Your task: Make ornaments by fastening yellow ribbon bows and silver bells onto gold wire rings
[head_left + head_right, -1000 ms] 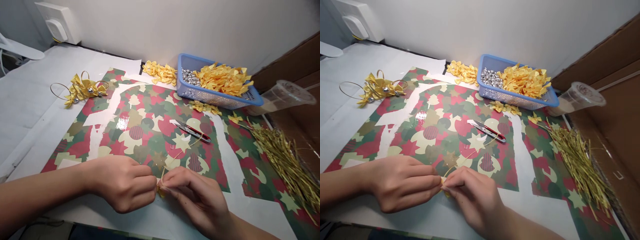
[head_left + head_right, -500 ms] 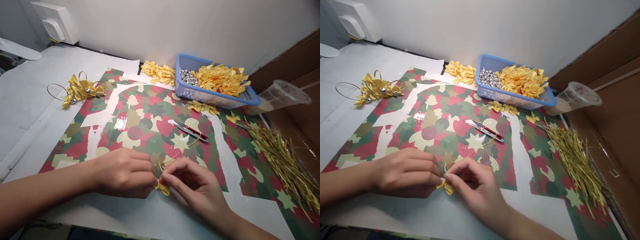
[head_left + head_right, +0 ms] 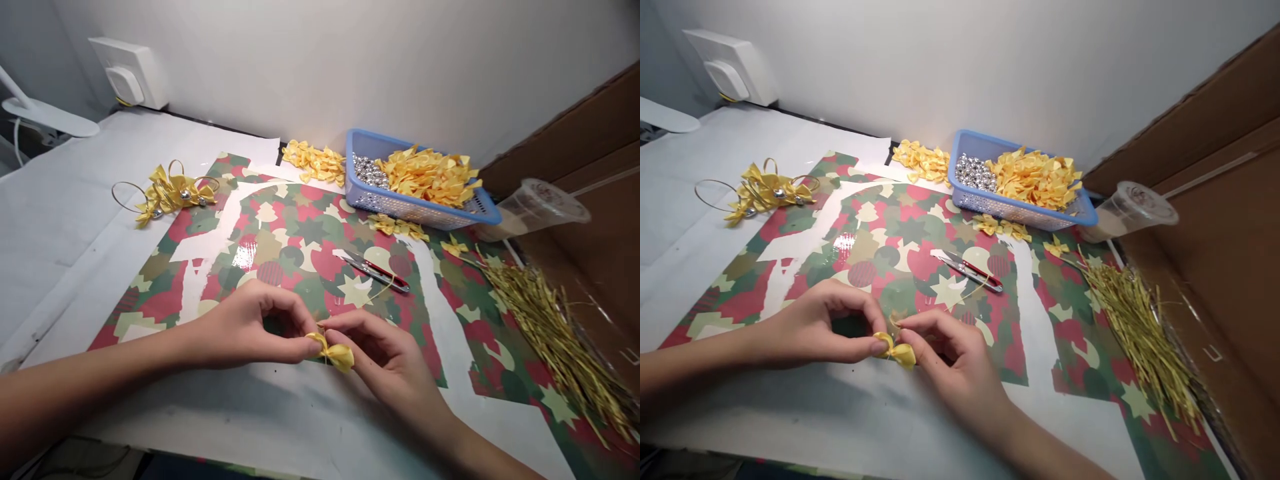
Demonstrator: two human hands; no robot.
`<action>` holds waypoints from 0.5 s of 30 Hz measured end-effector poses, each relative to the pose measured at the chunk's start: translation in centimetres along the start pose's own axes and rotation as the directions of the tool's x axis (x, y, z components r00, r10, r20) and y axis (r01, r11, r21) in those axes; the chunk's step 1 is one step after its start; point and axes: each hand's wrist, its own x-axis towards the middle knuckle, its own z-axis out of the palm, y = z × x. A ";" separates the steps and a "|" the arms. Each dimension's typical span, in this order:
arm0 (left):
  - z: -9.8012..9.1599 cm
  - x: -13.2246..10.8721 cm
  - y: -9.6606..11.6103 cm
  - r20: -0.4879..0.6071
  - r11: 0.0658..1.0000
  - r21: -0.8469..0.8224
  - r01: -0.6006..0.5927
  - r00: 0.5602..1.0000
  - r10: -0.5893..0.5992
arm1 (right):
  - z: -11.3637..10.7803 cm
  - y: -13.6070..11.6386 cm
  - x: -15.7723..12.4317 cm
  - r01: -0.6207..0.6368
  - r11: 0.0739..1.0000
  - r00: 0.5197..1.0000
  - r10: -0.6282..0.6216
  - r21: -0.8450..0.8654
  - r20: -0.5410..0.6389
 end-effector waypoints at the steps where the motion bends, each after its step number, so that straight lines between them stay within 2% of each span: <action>1: 0.0 0.0 0.0 0.000 1.000 -0.011 0.005 1.000 -0.005 | 0.0 0.0 0.0 0.005 1.000 1.000 -0.005 -0.009 0.008; 8: 0.0 0.1 0.0 -0.017 1.000 -0.016 0.013 1.000 -0.014 | 0.2 -0.5 0.0 0.039 0.998 0.999 -0.038 -0.043 0.021; 15: 0.0 0.0 -0.2 -0.035 0.999 0.030 -0.040 0.999 0.041 | 0.1 -0.3 -0.2 0.065 0.997 0.996 -0.062 -0.042 0.071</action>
